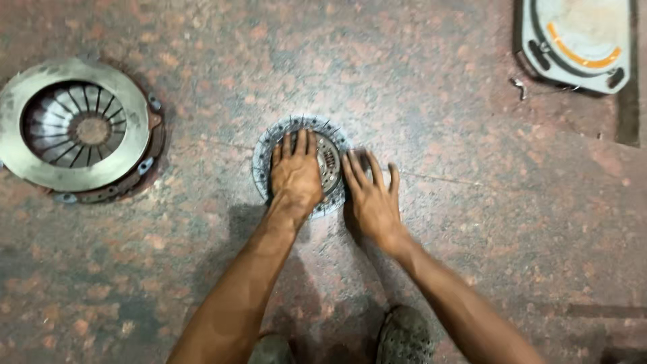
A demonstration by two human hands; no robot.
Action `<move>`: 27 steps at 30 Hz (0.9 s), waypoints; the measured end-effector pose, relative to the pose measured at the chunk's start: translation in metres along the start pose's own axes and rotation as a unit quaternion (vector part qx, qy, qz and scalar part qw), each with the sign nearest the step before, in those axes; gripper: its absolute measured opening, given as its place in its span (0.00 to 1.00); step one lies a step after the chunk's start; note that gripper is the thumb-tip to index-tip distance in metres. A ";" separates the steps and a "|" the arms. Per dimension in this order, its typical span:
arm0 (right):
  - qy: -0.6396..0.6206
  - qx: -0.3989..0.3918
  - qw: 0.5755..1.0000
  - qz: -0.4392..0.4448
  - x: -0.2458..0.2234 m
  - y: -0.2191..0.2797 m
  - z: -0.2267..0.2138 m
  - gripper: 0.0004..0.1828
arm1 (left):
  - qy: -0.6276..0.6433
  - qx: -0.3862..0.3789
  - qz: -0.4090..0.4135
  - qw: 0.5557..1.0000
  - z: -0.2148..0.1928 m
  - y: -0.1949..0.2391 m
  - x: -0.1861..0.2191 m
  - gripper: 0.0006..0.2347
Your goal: The person scrubs a circular metal clutch plate on a tiled floor using a sanding block. They hold the part steady with one hand while moving the block back and forth across the surface. A second clutch plate and a scale are visible nearby.
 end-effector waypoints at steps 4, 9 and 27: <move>0.092 -0.113 0.989 0.012 -0.003 0.000 -0.006 0.52 | -0.025 0.073 0.048 0.996 -0.010 0.005 -0.008 0.43; 0.001 -0.060 0.998 -0.008 -0.035 0.064 0.028 0.48 | -0.139 -0.072 0.110 0.982 -0.022 0.023 -0.009 0.53; -0.069 -0.041 0.991 -0.108 -0.015 0.045 0.016 0.51 | 0.022 -0.010 0.051 0.998 -0.031 0.033 -0.009 0.59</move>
Point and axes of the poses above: each hand's wrist, its own y-axis away from the middle knuckle, its own z-axis out of the palm, x = y × z, the point moved 5 cm from there along -y, towards the middle knuckle, and after that the axes turned 12 degrees about -y, right-handed, at the moved point
